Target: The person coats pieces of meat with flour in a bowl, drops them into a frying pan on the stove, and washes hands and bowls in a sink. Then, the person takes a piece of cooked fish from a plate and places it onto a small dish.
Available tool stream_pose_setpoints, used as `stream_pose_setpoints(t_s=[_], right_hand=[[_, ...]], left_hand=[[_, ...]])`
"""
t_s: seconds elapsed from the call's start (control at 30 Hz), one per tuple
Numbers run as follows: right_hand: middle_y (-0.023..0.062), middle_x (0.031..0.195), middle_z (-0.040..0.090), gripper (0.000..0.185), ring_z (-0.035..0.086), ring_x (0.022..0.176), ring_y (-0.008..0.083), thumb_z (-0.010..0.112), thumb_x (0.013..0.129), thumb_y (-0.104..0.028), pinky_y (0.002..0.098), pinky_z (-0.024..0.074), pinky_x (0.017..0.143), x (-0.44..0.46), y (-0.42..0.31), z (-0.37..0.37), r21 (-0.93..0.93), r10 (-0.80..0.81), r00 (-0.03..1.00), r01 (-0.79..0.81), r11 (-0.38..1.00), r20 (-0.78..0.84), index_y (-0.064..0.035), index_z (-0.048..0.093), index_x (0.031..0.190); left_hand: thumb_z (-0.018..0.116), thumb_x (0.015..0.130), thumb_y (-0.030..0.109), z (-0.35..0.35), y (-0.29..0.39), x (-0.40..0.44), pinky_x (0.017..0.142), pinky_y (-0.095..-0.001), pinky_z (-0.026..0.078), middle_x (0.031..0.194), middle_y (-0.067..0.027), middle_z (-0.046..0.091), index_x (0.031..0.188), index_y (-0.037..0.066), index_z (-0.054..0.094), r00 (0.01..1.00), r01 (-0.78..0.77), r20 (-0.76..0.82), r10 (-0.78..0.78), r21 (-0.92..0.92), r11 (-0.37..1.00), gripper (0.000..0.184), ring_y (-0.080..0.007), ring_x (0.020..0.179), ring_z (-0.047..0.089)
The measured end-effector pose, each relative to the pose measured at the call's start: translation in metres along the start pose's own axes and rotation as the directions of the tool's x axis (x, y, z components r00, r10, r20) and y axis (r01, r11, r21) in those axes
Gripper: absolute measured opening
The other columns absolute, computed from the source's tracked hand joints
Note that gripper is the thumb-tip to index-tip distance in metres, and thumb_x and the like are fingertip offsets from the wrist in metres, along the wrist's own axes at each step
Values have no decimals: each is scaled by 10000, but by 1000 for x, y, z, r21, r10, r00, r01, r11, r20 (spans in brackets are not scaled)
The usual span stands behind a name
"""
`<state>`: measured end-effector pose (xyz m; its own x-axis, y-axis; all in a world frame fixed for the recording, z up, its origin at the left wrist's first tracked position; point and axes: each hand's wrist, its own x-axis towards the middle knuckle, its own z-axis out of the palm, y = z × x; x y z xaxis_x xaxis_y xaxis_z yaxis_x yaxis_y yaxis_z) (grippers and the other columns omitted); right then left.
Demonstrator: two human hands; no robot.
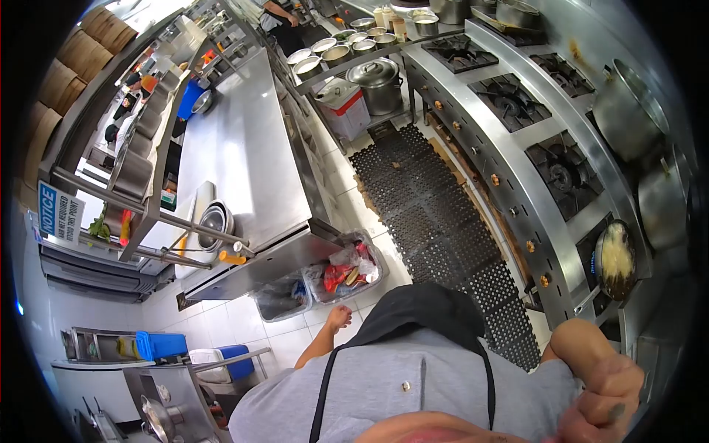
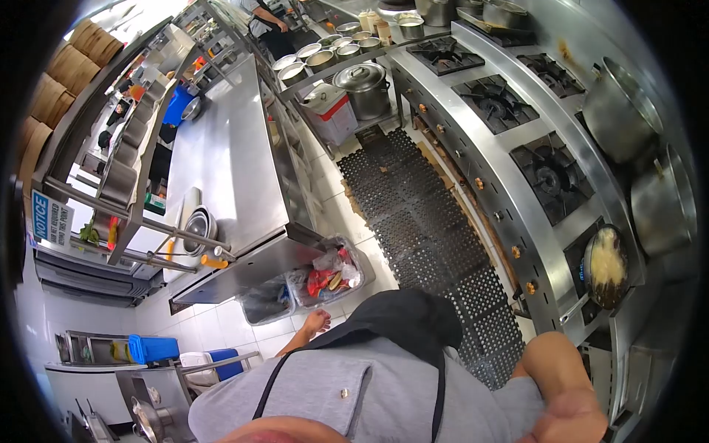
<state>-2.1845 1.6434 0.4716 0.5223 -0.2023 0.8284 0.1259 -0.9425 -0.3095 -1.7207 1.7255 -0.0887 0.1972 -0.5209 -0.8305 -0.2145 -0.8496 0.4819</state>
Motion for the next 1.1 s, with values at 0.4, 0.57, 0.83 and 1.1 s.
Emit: stream_pose_setpoints(t_s=[0.4,0.57,0.83,1.1], right_hand=[[51,552,406,257,344,449,160,680,685,-196,308,239,424,-5,41,-10,178,-87,994,74,981,66,-6,507,677],[50,537,421,274,351,447,146,727,677,-195,305,233,424,-3,75,-19,240,-188,980,168,956,65,-15,521,683],[-13,569,534,200,427,437,118,774,698,-251,246,288,405,-67,153,-3,93,103,980,-88,992,-168,-152,610,757],[46,663,607,106,551,581,101,682,823,-98,250,440,559,-166,320,115,118,959,172,-982,148,226,-18,627,779]], left_hand=[[434,879,180,14,-65,22,566,-370,465,742,-60,578,934,97,573,999,-32,6,32,-28,999,172,-205,617,581],[478,879,205,43,-26,2,549,-353,454,720,-42,575,912,96,580,996,76,-38,-83,-154,985,153,-178,596,557],[502,872,112,68,29,8,454,-265,392,663,-16,553,858,61,594,993,-110,-77,95,-224,968,106,-110,541,498],[628,847,210,56,134,104,658,-343,467,790,-73,621,875,-6,594,965,-255,87,246,121,959,221,-198,754,597]])
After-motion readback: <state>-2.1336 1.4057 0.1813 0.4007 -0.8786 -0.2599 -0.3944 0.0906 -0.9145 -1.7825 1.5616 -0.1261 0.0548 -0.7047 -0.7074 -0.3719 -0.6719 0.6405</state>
